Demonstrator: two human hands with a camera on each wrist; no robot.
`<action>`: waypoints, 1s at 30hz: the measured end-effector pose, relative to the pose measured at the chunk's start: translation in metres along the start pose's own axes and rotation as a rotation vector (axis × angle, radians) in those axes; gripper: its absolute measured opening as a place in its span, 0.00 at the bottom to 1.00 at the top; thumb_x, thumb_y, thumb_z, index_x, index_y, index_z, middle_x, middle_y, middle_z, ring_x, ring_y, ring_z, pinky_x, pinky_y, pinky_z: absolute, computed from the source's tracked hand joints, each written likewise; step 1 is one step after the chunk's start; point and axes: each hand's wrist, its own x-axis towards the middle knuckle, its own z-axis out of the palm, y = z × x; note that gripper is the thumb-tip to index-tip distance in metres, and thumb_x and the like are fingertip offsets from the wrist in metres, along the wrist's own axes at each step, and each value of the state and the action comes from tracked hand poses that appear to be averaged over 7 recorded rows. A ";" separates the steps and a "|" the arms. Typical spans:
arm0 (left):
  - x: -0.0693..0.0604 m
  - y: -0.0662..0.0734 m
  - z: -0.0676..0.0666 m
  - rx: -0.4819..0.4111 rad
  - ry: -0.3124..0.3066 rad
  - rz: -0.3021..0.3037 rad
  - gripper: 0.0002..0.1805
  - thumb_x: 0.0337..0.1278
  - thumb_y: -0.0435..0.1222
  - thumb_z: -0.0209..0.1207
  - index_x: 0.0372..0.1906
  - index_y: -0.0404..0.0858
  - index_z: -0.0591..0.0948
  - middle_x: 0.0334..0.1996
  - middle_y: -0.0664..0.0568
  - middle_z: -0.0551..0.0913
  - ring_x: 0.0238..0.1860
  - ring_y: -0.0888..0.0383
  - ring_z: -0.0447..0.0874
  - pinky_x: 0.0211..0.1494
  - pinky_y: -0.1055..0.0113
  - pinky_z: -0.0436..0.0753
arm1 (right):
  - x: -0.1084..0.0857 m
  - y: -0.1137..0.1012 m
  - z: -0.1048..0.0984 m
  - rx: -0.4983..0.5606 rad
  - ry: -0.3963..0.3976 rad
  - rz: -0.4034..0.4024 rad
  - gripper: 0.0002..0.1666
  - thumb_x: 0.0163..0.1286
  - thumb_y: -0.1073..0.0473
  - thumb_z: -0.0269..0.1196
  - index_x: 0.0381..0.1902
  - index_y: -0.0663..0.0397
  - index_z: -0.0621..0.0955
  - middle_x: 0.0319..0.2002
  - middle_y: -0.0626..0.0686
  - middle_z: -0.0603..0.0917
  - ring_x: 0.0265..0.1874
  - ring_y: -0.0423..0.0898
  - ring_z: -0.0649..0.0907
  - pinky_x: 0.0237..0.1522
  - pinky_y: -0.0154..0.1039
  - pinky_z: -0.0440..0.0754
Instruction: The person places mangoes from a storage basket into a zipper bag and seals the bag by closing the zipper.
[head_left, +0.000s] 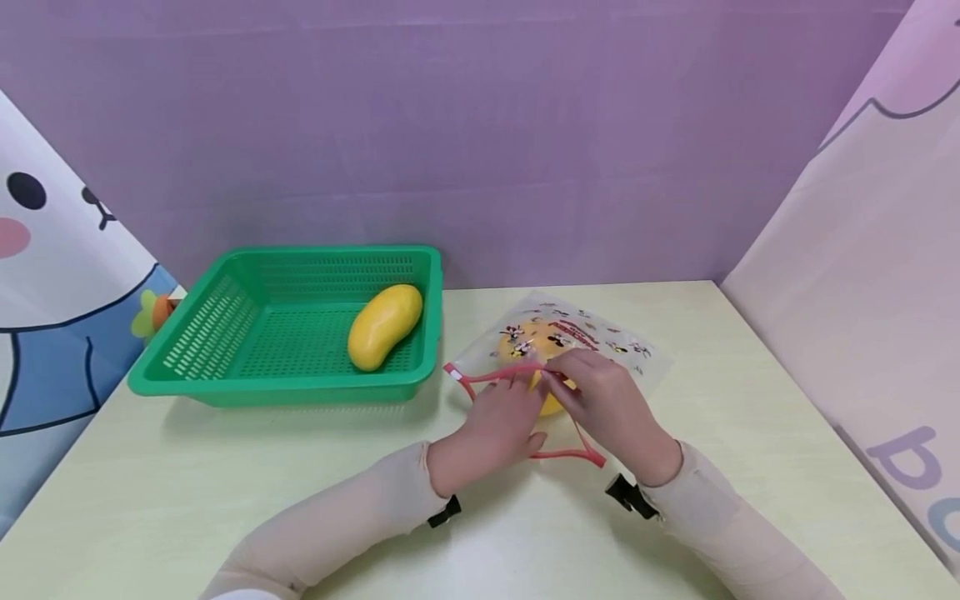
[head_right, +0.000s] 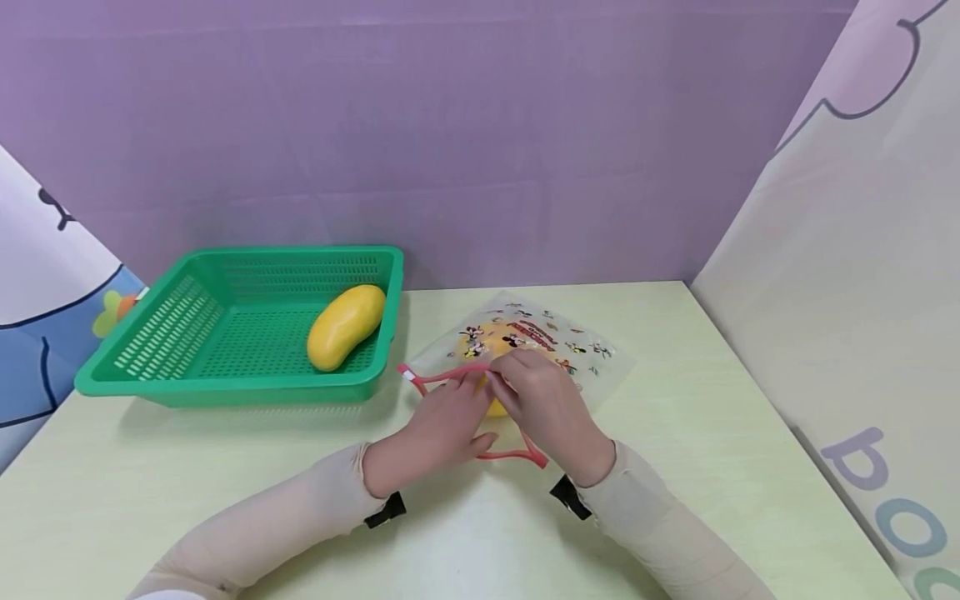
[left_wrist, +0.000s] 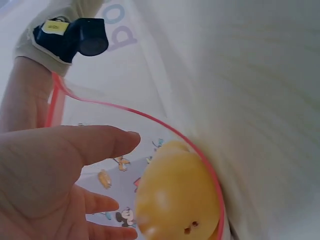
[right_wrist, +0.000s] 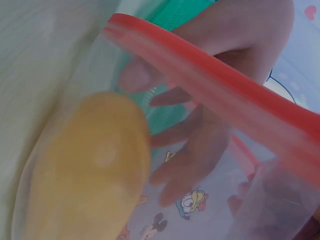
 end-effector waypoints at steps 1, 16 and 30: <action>-0.002 0.000 0.000 -0.006 0.008 0.009 0.43 0.53 0.54 0.62 0.71 0.45 0.61 0.66 0.45 0.67 0.58 0.49 0.72 0.53 0.56 0.79 | 0.000 0.000 0.000 0.000 0.002 -0.001 0.09 0.50 0.67 0.73 0.29 0.59 0.82 0.29 0.52 0.84 0.23 0.42 0.80 0.24 0.32 0.79; -0.027 -0.012 -0.011 -0.144 -0.072 0.047 0.45 0.54 0.53 0.62 0.73 0.46 0.56 0.71 0.46 0.58 0.70 0.48 0.57 0.56 0.53 0.77 | 0.000 0.001 0.001 -0.019 -0.001 -0.022 0.10 0.50 0.68 0.72 0.30 0.60 0.82 0.29 0.52 0.84 0.23 0.43 0.81 0.25 0.33 0.81; -0.042 -0.026 -0.019 -0.210 -0.105 0.101 0.43 0.55 0.51 0.62 0.73 0.46 0.57 0.72 0.47 0.57 0.71 0.48 0.55 0.62 0.50 0.71 | 0.001 -0.002 -0.001 -0.028 -0.027 0.002 0.10 0.49 0.68 0.73 0.30 0.60 0.83 0.30 0.53 0.85 0.24 0.43 0.82 0.26 0.32 0.81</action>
